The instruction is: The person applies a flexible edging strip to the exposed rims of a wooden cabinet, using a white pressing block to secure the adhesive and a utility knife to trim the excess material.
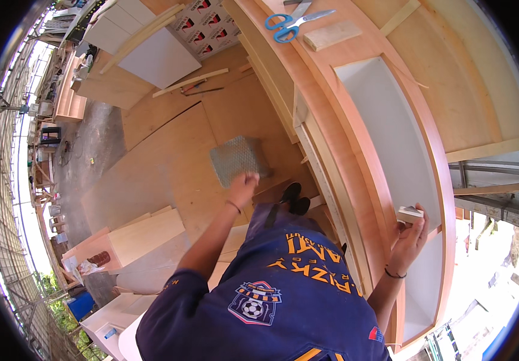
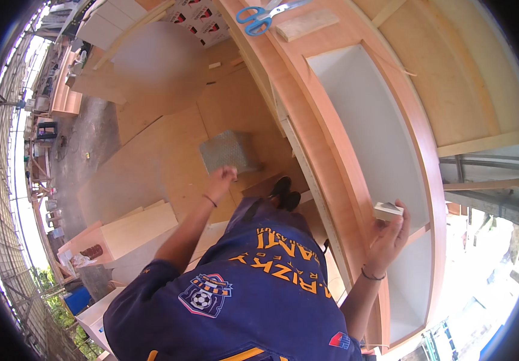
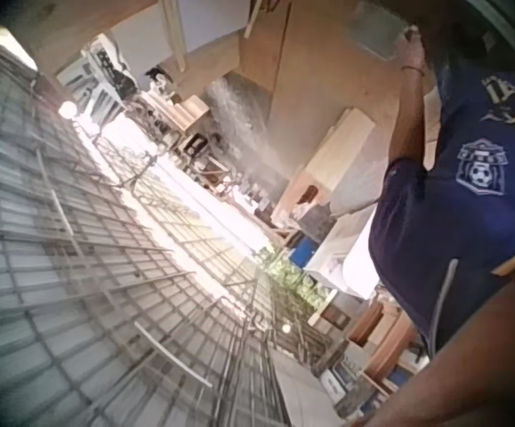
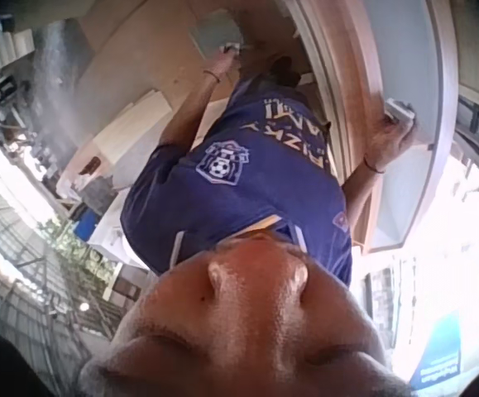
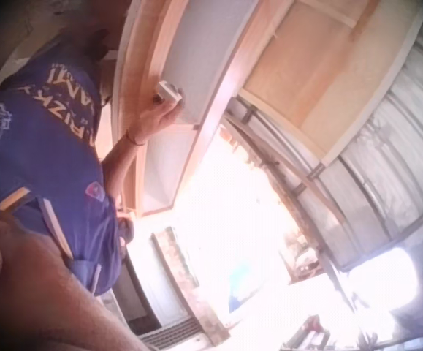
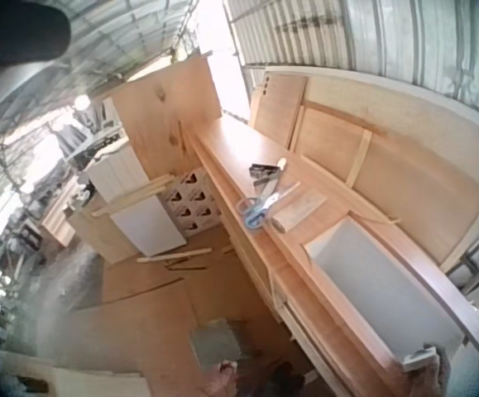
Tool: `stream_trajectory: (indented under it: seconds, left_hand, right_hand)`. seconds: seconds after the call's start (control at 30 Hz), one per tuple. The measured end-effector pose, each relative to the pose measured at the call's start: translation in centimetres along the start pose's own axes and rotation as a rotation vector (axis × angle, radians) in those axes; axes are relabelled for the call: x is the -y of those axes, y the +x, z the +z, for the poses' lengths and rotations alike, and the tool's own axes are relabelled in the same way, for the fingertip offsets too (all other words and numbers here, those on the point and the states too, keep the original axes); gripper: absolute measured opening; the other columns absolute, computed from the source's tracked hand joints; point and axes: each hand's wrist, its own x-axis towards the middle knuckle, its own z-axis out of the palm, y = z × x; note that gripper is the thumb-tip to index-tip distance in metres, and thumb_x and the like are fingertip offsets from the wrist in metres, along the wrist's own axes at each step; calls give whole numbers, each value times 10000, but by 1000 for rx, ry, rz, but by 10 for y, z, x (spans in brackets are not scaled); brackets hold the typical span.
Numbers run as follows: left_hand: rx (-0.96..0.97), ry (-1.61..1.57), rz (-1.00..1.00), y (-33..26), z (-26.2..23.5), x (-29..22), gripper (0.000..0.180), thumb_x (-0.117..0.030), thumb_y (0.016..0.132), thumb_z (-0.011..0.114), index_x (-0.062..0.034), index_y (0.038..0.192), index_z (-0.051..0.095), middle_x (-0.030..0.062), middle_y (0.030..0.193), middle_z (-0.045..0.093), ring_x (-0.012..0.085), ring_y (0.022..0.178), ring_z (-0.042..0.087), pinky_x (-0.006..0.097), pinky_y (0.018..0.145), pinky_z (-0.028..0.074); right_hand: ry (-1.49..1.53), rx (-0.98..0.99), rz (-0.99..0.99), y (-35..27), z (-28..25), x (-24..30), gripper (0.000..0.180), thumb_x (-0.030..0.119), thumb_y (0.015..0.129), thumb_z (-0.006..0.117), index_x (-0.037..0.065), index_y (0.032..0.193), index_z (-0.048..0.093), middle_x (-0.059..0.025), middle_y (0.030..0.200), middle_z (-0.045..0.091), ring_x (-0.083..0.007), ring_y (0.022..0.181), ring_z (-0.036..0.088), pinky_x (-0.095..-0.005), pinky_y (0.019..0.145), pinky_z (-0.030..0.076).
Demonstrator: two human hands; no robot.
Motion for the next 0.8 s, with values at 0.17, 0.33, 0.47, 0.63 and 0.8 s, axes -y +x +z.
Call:
stream_trajectory:
  seconds: [0.17,0.33,0.47,0.63,0.8]
  left_hand:
    - [327,380,-226,-79,25,-33,329,-303,892,550,13,968,595,75,833,637,181,790,601,335,739,465]
    - [285,403,-37,-78,28,-15,351,-325,934,466,-2,1001,585,73,806,617,181,764,579,349,716,460]
    - [52,232,42,-46,18,-41,335,-306,945,421,-13,1016,567,128,754,631,239,730,615,356,693,461]
    - [-207,72,85,2,-4,-113,377,-337,965,392,-9,1020,571,86,702,605,164,666,579,322,655,455]
    - [-388,182,432,70,-43,-199,271,-266,922,516,-9,956,595,58,640,571,129,577,539,283,596,438]
  right_hand:
    - [-157,-12,-176,-8,-2,-27,395,279,977,401,-36,1209,456,-104,1086,538,-178,1007,540,-287,822,489]
    - [-13,92,-203,-16,0,-30,430,294,956,455,-50,1214,451,-114,1106,539,-197,1037,532,-301,877,449]
    - [-9,46,-224,-14,-4,-30,433,292,947,483,-44,1219,450,-118,1118,540,-192,1016,543,-286,875,433]
    - [61,15,-163,-7,-7,-25,365,180,929,519,1,1240,452,-78,1086,555,-129,945,552,-241,782,462]
    - [94,-80,-124,-8,-1,-27,407,90,882,572,1,1254,433,-90,1088,534,-145,962,549,-254,781,456]
